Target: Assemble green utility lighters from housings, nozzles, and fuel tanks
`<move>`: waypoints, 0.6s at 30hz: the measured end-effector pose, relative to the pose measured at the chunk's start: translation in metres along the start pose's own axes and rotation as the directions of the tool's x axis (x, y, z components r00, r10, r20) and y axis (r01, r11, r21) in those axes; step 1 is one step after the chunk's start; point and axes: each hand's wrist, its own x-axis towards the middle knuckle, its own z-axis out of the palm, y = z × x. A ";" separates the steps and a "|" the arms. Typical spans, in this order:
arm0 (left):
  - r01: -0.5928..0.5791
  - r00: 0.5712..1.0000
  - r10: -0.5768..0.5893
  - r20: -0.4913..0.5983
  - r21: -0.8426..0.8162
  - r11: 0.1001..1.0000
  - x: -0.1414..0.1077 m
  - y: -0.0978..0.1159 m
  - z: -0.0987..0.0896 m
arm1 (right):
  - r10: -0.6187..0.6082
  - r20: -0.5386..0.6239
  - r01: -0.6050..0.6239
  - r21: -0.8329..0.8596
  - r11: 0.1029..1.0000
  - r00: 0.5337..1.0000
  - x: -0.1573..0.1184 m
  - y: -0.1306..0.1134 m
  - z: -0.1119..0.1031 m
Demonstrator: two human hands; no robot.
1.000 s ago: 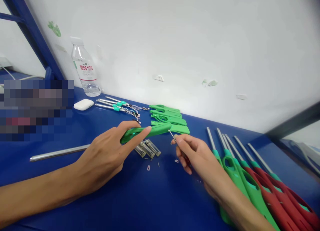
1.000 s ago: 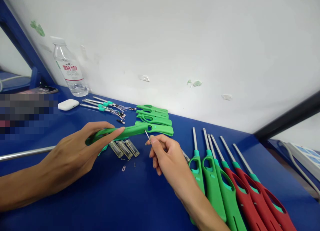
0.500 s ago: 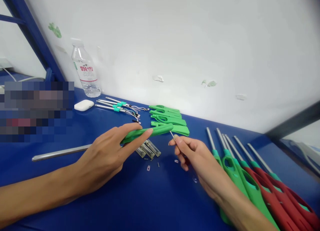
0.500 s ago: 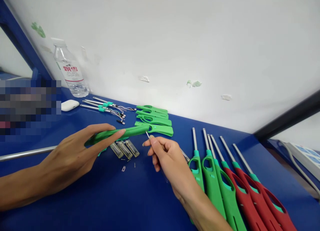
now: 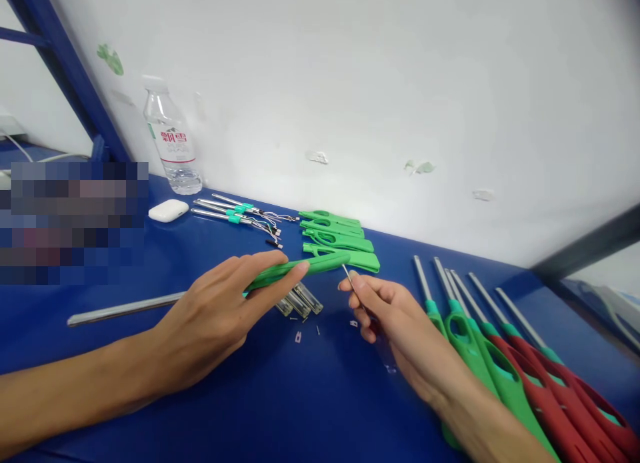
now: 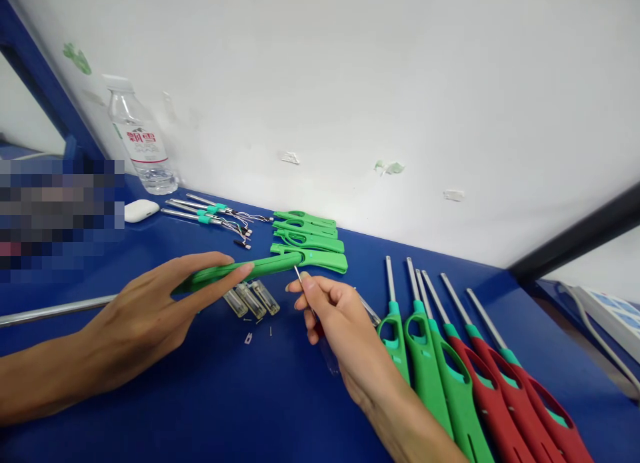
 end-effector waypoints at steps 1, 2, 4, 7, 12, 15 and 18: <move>-0.004 1.000 0.004 0.003 0.001 1.000 0.000 0.000 0.000 | 0.007 0.003 -0.007 0.011 1.000 1.000 0.000 -0.001 0.001; -0.009 1.000 0.009 0.007 0.005 1.000 0.001 0.000 0.000 | 0.013 0.005 -0.013 0.023 1.000 1.000 0.000 -0.001 0.001; -0.043 0.999 0.043 -0.004 0.021 0.999 0.001 -0.002 -0.001 | 0.022 0.000 -0.022 0.044 0.999 1.000 0.000 -0.001 0.002; -0.073 0.997 0.074 -0.030 0.042 0.996 0.002 -0.003 -0.001 | 0.023 -0.026 -0.022 0.060 0.998 0.999 0.002 0.002 0.002; -0.030 0.999 0.030 -0.020 0.004 1.000 0.001 0.000 -0.002 | 0.013 -0.025 -0.011 0.051 0.999 1.000 0.003 0.006 -0.001; -0.030 0.999 0.030 -0.033 -0.003 1.000 0.001 0.001 -0.003 | 0.012 -0.003 -0.012 0.040 0.999 1.000 0.003 0.006 -0.002; -0.054 0.998 0.054 -0.011 0.011 0.998 0.001 0.001 -0.004 | 0.003 0.008 -0.004 0.050 0.999 1.000 0.003 0.005 -0.001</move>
